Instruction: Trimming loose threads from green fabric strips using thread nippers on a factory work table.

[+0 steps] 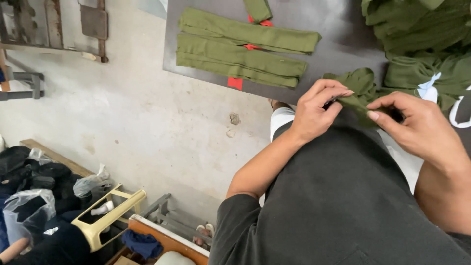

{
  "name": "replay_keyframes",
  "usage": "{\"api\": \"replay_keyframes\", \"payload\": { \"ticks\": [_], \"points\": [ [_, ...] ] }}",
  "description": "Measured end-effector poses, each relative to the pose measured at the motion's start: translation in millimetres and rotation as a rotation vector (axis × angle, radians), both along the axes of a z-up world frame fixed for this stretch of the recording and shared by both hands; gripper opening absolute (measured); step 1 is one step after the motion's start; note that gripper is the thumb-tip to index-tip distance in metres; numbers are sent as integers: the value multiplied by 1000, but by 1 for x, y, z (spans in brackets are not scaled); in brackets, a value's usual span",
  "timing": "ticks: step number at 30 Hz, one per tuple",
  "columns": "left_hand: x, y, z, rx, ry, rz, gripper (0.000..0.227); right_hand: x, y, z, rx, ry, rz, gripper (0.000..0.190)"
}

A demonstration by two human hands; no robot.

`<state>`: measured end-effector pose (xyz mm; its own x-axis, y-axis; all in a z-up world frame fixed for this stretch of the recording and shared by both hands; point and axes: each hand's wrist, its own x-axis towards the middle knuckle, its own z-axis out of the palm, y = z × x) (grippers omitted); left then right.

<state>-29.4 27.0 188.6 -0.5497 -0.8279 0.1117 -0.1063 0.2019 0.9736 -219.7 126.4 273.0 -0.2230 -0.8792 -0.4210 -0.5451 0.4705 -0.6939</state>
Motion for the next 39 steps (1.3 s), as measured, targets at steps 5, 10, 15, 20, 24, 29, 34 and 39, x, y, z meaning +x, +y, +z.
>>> {"api": "replay_keyframes", "payload": {
  "ticks": [5,10,15,20,24,29,34,39],
  "points": [
    [-13,9,-8,-7,-24,20,40,-7,11,-22,-89,-112,-96,17],
    [-24,12,-10,-20,-1,36,41,-15,17,-37,-137,-184,-238,11],
    [-33,8,-8,-50,-37,28,35,-25,22,-48,-184,-229,-339,11],
    [-41,-8,-9,44,-82,119,24,-32,23,-57,-292,-317,-407,12],
    [-43,-24,-13,206,-166,170,24,-30,19,-57,-225,-315,-426,7],
    [-50,-33,-21,114,-164,79,18,-27,14,-53,-160,-337,-364,9],
    [-59,-123,-41,148,-193,260,26,-28,13,-54,-120,-332,-356,10],
    [-85,-282,-58,-475,-428,409,32,-31,7,-51,-82,-359,-396,12]
  ]
}}
